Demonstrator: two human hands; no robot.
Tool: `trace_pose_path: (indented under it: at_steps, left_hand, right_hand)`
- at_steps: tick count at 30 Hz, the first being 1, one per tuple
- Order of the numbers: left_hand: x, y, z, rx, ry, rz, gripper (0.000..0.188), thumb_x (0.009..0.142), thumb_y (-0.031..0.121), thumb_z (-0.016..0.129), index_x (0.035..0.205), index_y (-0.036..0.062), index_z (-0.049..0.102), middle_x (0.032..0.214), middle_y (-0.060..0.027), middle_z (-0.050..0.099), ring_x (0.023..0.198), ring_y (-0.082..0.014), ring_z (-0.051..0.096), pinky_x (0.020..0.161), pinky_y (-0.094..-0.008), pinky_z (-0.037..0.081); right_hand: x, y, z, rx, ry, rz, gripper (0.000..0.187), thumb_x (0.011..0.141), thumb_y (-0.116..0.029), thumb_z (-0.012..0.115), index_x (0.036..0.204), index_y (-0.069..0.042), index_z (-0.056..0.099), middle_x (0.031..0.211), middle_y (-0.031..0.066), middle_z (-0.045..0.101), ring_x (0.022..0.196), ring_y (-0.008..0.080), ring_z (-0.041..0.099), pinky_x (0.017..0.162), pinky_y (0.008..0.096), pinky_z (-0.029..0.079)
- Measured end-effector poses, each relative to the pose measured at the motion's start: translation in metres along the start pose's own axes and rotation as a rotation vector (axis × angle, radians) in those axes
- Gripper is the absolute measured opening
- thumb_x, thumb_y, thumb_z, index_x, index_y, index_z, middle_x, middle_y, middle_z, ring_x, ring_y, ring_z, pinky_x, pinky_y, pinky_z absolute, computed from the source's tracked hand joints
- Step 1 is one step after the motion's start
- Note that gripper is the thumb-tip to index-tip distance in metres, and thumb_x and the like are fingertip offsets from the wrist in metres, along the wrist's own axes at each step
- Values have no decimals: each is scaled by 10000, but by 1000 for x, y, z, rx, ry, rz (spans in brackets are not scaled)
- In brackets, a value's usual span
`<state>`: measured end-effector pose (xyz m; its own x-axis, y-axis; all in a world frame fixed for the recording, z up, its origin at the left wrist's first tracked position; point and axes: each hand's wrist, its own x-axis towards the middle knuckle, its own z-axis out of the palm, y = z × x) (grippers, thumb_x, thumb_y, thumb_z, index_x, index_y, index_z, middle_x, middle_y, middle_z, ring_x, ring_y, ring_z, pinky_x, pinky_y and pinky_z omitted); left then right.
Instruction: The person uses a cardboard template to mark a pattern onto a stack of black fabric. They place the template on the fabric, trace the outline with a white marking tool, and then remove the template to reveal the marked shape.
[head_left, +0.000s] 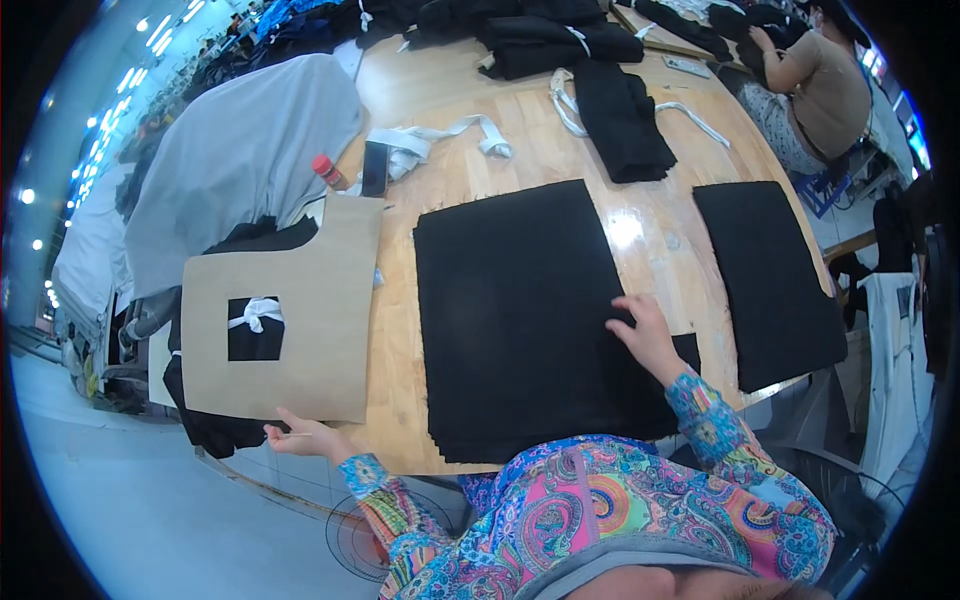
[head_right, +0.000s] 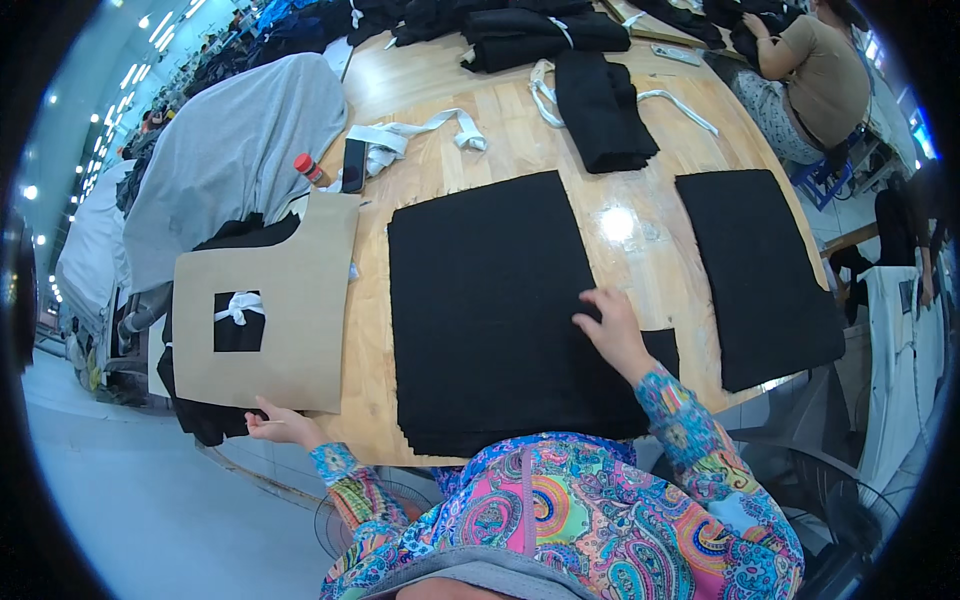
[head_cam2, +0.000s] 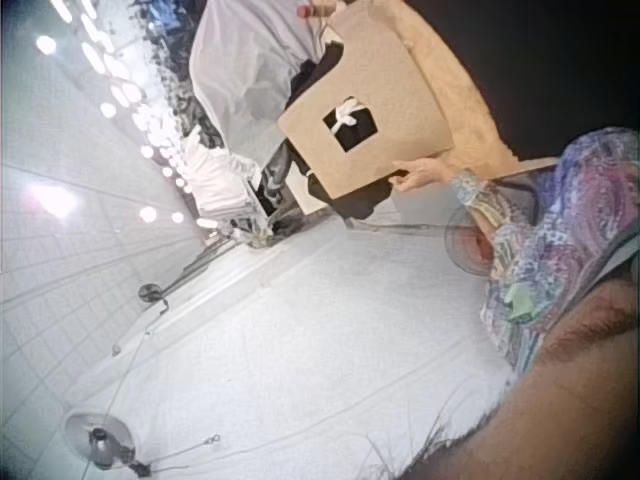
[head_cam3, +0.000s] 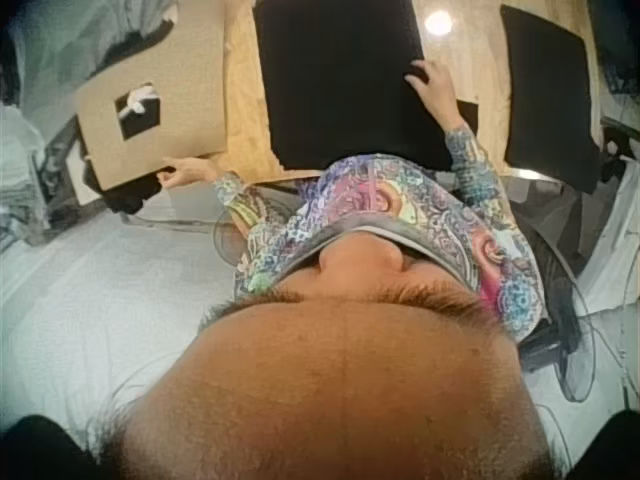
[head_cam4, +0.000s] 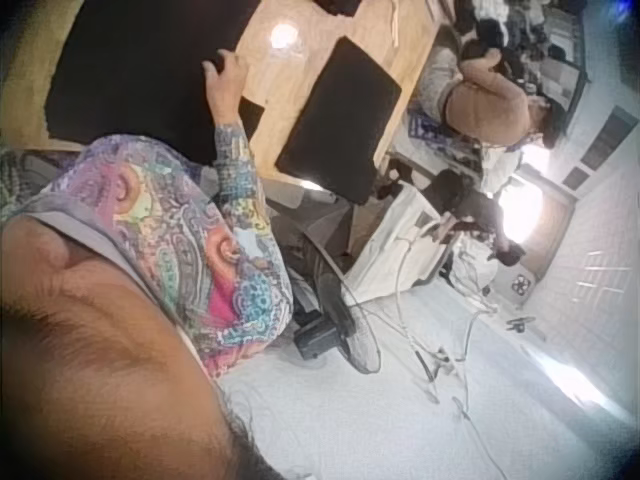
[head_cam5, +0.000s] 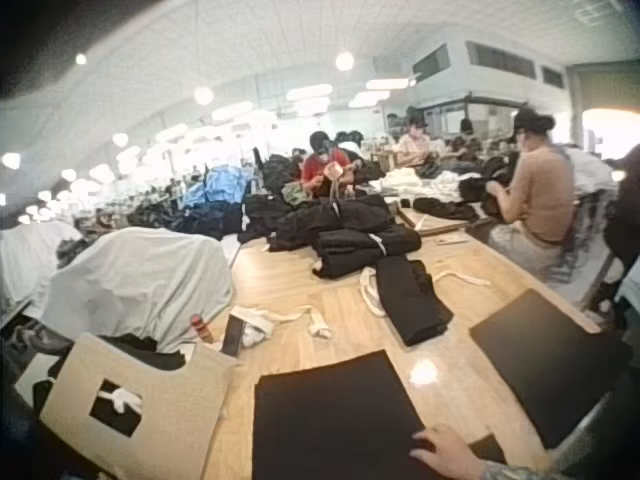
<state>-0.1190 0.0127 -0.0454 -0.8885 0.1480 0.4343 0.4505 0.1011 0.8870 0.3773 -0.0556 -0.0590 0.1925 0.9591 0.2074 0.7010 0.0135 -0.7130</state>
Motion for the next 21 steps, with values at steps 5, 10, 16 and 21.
trace_pose_path:
  at_steps: [5,10,16,21]
  left_hand:
    - [-62,7,-39,-568,-779,367,251,881,112,583,1066,-22,480,1132,-184,558,1032,-291,558,852,-380,482]
    - [-111,45,-59,-113,-1775,753,291,650,62,772,853,25,567,1029,-117,646,920,-310,584,793,-384,481]
    - [-107,39,-55,-41,-1853,861,166,741,-7,676,888,20,602,817,-118,619,807,-290,605,726,-373,491]
    - [-105,41,-46,59,-1967,599,115,785,-43,611,878,20,587,789,-136,607,736,-300,617,638,-364,498]
  right_hand:
    - [-69,-18,-8,77,-392,-167,287,698,-147,768,945,-55,654,1047,87,588,1045,275,521,914,386,415]
    - [-91,-18,-6,31,-393,-251,340,705,-203,762,995,-69,646,1117,97,573,1144,303,478,1006,445,333]
    - [-92,-5,0,83,-376,-283,409,669,-268,793,1010,-90,656,1138,94,571,1149,294,479,1006,443,331]
    - [-93,1,-5,95,-374,-325,427,703,-313,766,1030,-69,639,1157,106,540,1177,298,444,1035,446,295]
